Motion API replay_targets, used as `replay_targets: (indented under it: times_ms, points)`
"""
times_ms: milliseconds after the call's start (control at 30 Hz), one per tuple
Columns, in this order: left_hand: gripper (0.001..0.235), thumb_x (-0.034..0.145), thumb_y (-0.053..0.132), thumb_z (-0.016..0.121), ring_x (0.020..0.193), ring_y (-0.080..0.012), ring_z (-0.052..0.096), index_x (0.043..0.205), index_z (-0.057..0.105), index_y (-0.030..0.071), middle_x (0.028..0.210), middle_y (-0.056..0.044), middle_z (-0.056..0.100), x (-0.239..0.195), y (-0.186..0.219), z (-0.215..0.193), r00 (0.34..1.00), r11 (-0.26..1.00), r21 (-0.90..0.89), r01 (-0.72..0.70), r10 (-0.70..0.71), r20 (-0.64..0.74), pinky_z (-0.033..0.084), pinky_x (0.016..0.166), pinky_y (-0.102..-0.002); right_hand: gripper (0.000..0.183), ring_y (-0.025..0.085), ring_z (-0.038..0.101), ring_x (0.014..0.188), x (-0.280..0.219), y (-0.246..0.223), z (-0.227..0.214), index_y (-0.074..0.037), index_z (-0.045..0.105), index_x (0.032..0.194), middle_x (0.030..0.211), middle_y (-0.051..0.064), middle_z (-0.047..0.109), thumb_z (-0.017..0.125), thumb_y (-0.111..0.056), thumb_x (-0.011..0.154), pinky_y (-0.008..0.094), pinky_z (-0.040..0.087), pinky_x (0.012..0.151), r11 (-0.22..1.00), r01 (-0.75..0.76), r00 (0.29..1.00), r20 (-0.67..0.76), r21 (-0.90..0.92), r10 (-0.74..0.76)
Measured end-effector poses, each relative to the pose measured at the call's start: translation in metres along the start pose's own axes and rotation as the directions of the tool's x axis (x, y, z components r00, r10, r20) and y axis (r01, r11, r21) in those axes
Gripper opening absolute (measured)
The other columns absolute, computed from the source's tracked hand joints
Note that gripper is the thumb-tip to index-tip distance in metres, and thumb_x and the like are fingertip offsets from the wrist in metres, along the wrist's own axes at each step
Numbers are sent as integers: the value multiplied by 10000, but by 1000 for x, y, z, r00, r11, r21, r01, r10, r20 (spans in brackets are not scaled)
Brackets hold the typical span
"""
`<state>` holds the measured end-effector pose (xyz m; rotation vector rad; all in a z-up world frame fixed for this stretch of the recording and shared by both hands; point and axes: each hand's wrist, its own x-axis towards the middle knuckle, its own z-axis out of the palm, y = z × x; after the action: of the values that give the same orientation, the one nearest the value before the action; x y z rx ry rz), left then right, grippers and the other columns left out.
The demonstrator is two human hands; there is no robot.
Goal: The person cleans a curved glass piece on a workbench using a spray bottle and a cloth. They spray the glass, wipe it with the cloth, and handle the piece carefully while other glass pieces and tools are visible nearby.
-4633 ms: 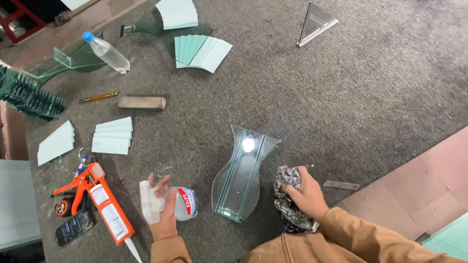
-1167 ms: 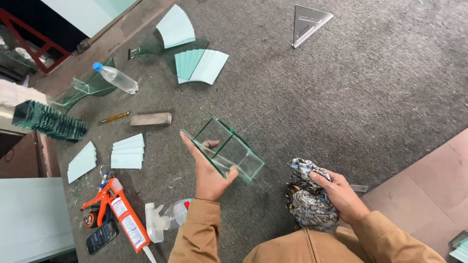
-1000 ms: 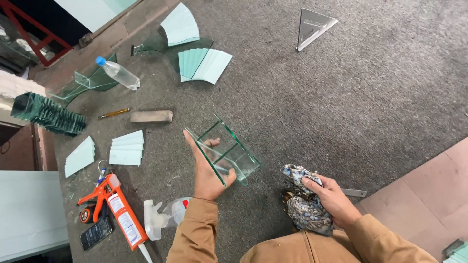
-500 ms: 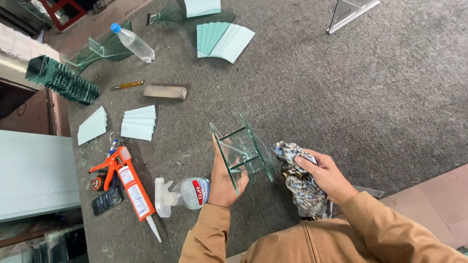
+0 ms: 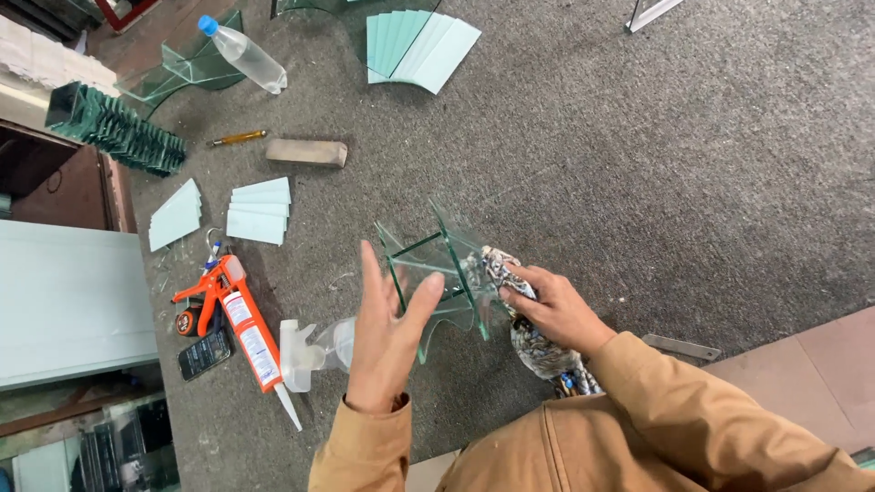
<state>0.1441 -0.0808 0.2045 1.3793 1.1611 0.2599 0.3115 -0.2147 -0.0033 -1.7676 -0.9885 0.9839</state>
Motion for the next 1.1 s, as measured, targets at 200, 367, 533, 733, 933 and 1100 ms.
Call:
replay_targets:
  times_ms: [200, 367, 533, 733, 933, 1100]
  points:
    - [1494, 735, 499, 905, 1262, -579, 629, 1824, -92, 267, 1508, -270, 520, 17, 18, 40, 976, 705, 706, 61, 105, -189, 525, 1017, -648, 597, 276, 764, 1167, -15, -23, 4, -106, 642, 1583, 1284, 90, 779, 664, -396, 1062, 415, 540, 965, 995, 97, 994, -49, 17, -96]
    - [1458, 709, 375, 829, 1396, -416, 601, 1804, -122, 227, 1718, -157, 471, 30, 17, 15, 983, 647, 752, -130, 186, 10, 505, 1072, -591, 616, 331, 732, 1125, -10, 16, 28, -219, 604, 1626, 1233, 143, 763, 635, -496, 1077, 474, 557, 947, 983, -113, 990, 67, -144, 124]
    - [1457, 706, 374, 829, 1419, -392, 612, 1804, -123, 272, 1680, -133, 471, 24, 12, 16, 989, 601, 793, -98, 145, 12, 503, 1098, -631, 603, 239, 739, 1037, -25, -58, 16, -146, 627, 1598, 1231, 75, 779, 571, -454, 1082, 421, 564, 878, 993, 14, 991, -136, 115, 2]
    - [1424, 728, 340, 826, 1376, -300, 688, 1800, -108, 259, 1614, -107, 532, 20, -4, 10, 972, 627, 766, -140, 233, -14, 640, 1009, -541, 541, 228, 630, 900, -14, -73, 33, -102, 573, 1635, 997, 55, 580, 585, -286, 1126, 422, 538, 829, 956, 242, 952, -228, 165, -202]
    - [1488, 675, 297, 872, 1375, -287, 697, 1803, -97, 231, 1592, -90, 529, 24, -8, 10, 970, 631, 764, -135, 242, -29, 644, 1014, -541, 573, 265, 682, 1128, -15, -66, 33, -65, 617, 1586, 1232, 111, 673, 627, -356, 1093, 429, 552, 979, 969, 149, 973, -206, 197, -108]
    - [1437, 688, 393, 810, 1284, -271, 739, 1810, -73, 226, 1514, -73, 584, 24, -9, 17, 948, 594, 786, -172, 316, -31, 607, 990, -581, 530, 168, 524, 806, -3, -86, 3, -12, 593, 1603, 929, 14, 472, 612, -267, 1139, 377, 525, 662, 894, 445, 865, -278, 43, -417]
